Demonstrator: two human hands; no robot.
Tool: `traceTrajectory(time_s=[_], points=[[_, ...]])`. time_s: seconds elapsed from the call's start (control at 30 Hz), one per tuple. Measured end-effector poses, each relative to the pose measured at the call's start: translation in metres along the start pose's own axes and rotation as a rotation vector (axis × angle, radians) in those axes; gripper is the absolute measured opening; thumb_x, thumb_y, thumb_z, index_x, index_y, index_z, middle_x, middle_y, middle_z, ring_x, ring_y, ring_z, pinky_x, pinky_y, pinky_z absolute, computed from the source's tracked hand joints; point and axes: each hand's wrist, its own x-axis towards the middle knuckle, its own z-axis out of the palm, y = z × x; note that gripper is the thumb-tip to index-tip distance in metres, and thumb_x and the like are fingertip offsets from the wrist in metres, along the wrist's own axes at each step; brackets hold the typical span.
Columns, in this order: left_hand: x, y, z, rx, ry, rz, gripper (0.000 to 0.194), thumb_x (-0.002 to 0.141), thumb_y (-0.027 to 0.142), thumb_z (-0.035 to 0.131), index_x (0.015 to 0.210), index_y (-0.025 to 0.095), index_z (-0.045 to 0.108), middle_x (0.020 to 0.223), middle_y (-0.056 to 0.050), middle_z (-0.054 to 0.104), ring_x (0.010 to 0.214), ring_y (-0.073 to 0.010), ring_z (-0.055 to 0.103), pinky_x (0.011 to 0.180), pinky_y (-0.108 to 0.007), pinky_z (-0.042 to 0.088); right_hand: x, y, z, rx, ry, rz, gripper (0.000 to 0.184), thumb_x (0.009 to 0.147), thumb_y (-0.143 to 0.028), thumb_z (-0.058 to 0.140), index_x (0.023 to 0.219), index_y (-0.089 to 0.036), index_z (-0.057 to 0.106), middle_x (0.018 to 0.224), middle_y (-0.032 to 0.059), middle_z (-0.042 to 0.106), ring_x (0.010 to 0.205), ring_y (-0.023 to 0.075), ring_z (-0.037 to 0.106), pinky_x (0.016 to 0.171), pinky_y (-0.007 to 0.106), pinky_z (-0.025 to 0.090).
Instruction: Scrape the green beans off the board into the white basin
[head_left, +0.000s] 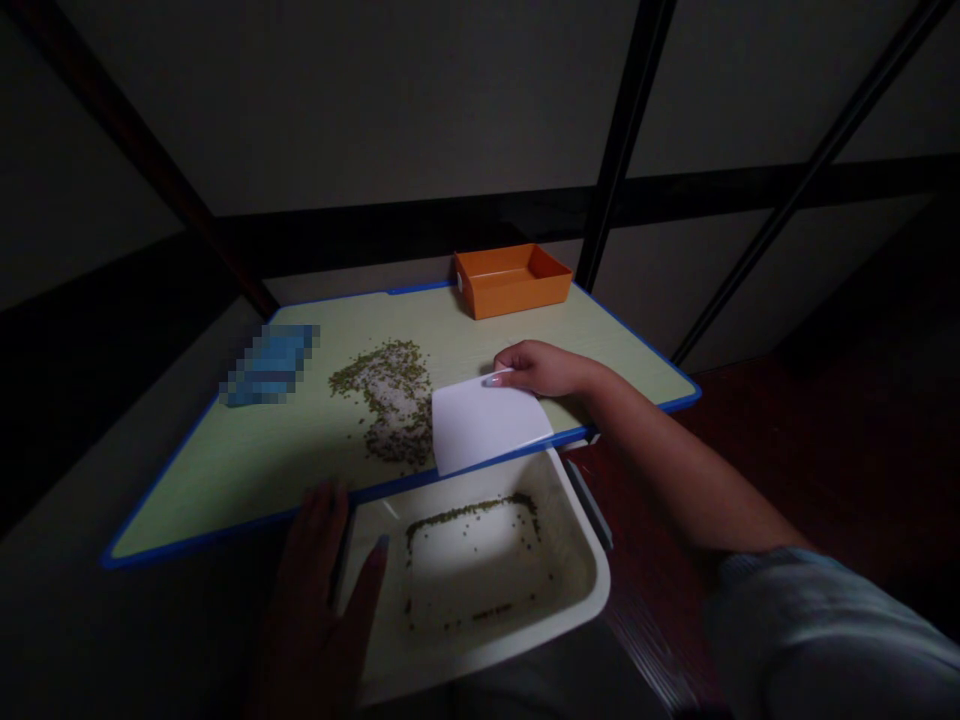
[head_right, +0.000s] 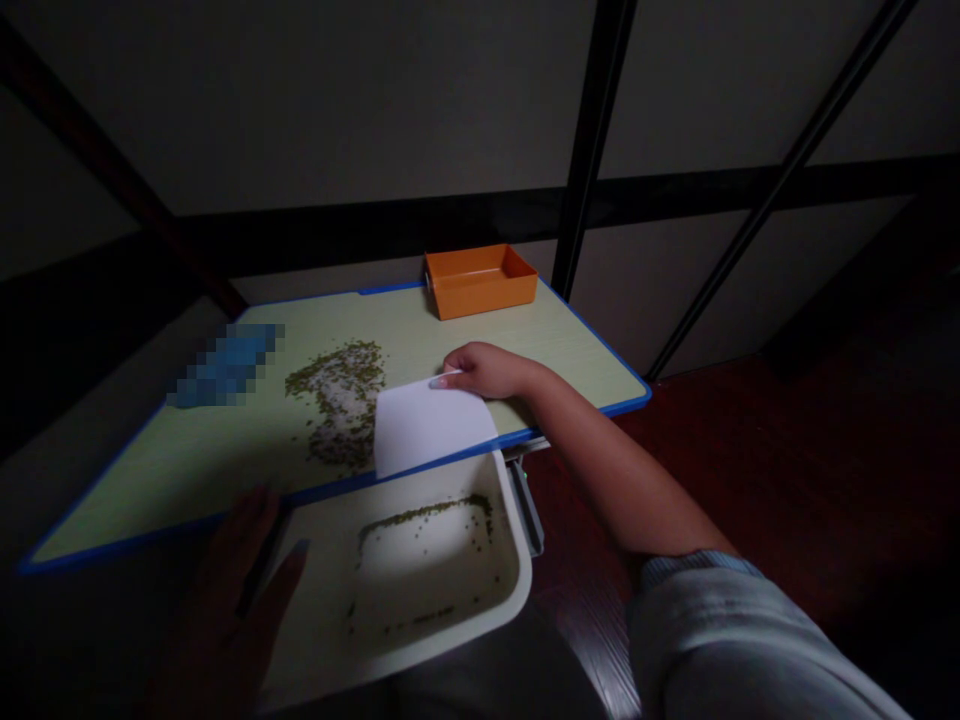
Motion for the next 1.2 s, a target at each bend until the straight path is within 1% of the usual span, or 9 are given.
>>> traceTrajectory(time_s=[0.3,0.43,0.53,0.7,0.77,0.83,0.97,1.1,1.2], points=[[0.001,0.002,-0.001,0.007,0.017,0.008,0.06,0.088,0.056,0.048,0.142,0.029,0.049,0.159,-0.005,0.043,0.149,-0.0265,0.035,0.123,-0.054,0.027,0.001,0.001,-0.001,0.042,-0.004,0.004,0.03,0.089,-0.04,0.061,0.07,-0.018,0.053,0.059,-0.0053,0.042,0.057,0.0097,0.037,0.055,0.026,0.029],[0.0,-0.002,0.0,0.004,0.011,0.021,0.06,0.088,0.055,0.048,0.143,0.029,0.048,0.16,-0.005,0.04,0.149,-0.0256,0.034,0.124,-0.053,0.026,0.001,0.001,0.0,0.115,0.025,-0.023,0.038,0.087,-0.049,0.064,0.069,-0.018,0.051,0.057,-0.0065,0.04,0.055,0.009,0.036,0.054,0.025,0.026],[0.0,-0.004,0.0,0.002,0.003,-0.008,0.061,0.088,0.055,0.049,0.143,0.03,0.047,0.162,-0.003,0.038,0.15,-0.0259,0.032,0.124,-0.052,0.025,0.001,0.0,-0.001,0.219,0.189,-0.08,0.047,0.083,-0.061,0.064,0.068,-0.02,0.048,0.057,-0.0067,0.039,0.054,0.0087,0.034,0.052,0.025,0.025],[0.0,-0.003,0.0,-0.042,-0.001,-0.051,0.061,0.086,0.057,0.051,0.142,0.032,0.049,0.161,-0.002,0.039,0.149,-0.026,0.033,0.122,-0.052,0.029,0.005,0.007,-0.011,0.296,0.692,-0.152,0.055,0.079,-0.074,0.06,0.068,-0.022,0.044,0.059,-0.0055,0.039,0.054,0.0099,0.034,0.05,0.025,0.023],[-0.001,-0.004,0.0,-0.048,0.011,-0.046,0.06,0.087,0.057,0.051,0.142,0.032,0.049,0.161,-0.002,0.039,0.149,-0.0259,0.034,0.122,-0.053,0.029,0.006,0.011,-0.016,0.282,0.832,-0.153,0.056,0.077,-0.075,0.06,0.067,-0.022,0.043,0.059,-0.0055,0.038,0.054,0.0102,0.032,0.05,0.025,0.022],[-0.002,-0.008,0.002,-0.05,0.019,-0.026,0.059,0.087,0.055,0.051,0.142,0.034,0.049,0.161,-0.001,0.039,0.148,-0.0258,0.035,0.121,-0.053,0.03,0.006,0.015,-0.02,0.277,0.902,-0.141,0.057,0.076,-0.076,0.06,0.065,-0.023,0.042,0.057,-0.0059,0.036,0.053,0.0099,0.03,0.049,0.025,0.022],[-0.003,-0.022,0.006,-0.029,0.026,0.046,0.056,0.09,0.048,0.051,0.144,0.036,0.045,0.161,0.001,0.037,0.147,-0.0251,0.035,0.116,-0.05,0.039,0.007,0.02,-0.022,0.294,0.953,-0.107,0.057,0.074,-0.077,0.06,0.065,-0.022,0.045,0.057,-0.0053,0.04,0.052,0.0097,0.031,0.047,0.025,0.022],[0.001,-0.037,0.009,0.035,0.042,0.233,0.063,0.091,0.037,0.053,0.15,0.042,0.03,0.163,0.002,0.032,0.147,-0.0252,0.033,0.114,-0.05,0.043,0.008,0.025,-0.023,0.263,1.043,-0.108,0.056,0.075,-0.076,0.058,0.064,-0.022,0.047,0.058,-0.0044,0.041,0.054,0.0109,0.035,0.047,0.024,0.025],[0.004,-0.046,0.011,0.083,0.065,0.35,0.07,0.091,0.032,0.053,0.153,0.043,0.021,0.165,0.002,0.027,0.148,-0.0257,0.031,0.113,-0.05,0.045,0.008,0.029,-0.025,0.235,1.128,-0.091,0.053,0.077,-0.074,0.056,0.065,-0.023,0.048,0.058,-0.0042,0.042,0.054,0.0115,0.036,0.047,0.025,0.025]])
